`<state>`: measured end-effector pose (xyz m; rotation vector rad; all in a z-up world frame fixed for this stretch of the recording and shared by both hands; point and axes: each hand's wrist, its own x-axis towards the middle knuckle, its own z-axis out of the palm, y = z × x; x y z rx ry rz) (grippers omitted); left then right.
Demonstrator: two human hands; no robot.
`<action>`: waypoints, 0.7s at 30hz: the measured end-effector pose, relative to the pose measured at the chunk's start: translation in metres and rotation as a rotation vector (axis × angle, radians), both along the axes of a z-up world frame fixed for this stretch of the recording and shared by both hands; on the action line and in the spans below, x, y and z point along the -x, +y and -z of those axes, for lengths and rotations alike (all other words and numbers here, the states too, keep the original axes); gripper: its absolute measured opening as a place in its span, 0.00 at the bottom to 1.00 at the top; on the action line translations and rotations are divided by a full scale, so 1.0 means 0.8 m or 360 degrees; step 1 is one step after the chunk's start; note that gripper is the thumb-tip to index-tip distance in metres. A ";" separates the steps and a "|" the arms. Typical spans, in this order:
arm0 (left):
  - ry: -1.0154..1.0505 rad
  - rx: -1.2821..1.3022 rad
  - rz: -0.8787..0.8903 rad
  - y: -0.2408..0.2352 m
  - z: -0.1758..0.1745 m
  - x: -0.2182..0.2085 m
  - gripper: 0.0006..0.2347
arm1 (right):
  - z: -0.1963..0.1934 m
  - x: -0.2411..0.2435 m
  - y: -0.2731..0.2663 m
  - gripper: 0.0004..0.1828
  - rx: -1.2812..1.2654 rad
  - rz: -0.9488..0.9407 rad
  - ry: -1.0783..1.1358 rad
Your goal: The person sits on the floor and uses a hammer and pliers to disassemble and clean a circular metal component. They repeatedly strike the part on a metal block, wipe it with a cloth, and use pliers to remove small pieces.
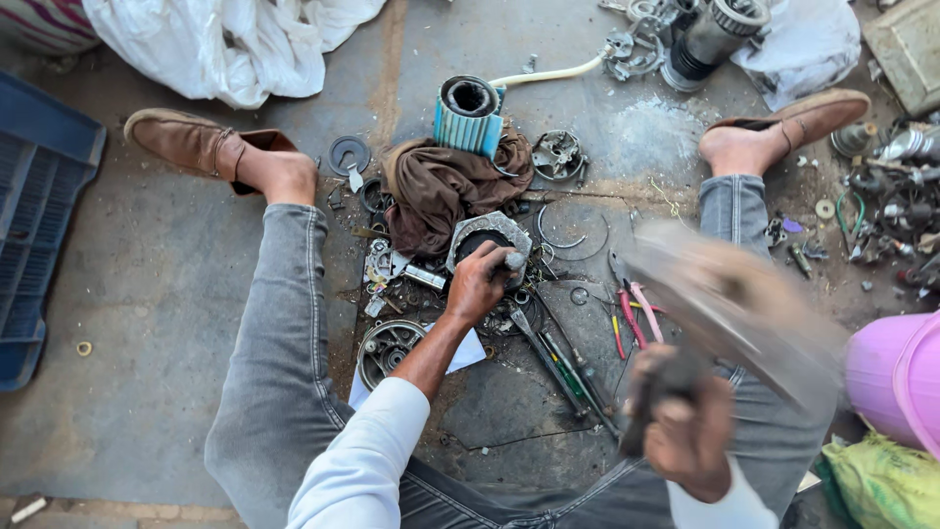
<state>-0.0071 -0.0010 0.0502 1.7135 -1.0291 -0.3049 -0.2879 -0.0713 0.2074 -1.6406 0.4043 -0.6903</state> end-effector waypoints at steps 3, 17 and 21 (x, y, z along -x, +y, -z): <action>0.0038 -0.0076 -0.0025 -0.005 0.004 -0.005 0.15 | 0.012 -0.020 -0.015 0.20 -0.0084 -0.0040 -0.0083; 0.0076 0.0201 -0.0079 -0.017 0.033 -0.022 0.12 | 0.093 -0.051 -0.018 0.18 -0.0640 0.0248 0.1037; 0.0355 0.0036 -0.0308 -0.014 0.039 -0.017 0.12 | 0.131 -0.017 -0.014 0.19 -0.0844 0.0223 0.1084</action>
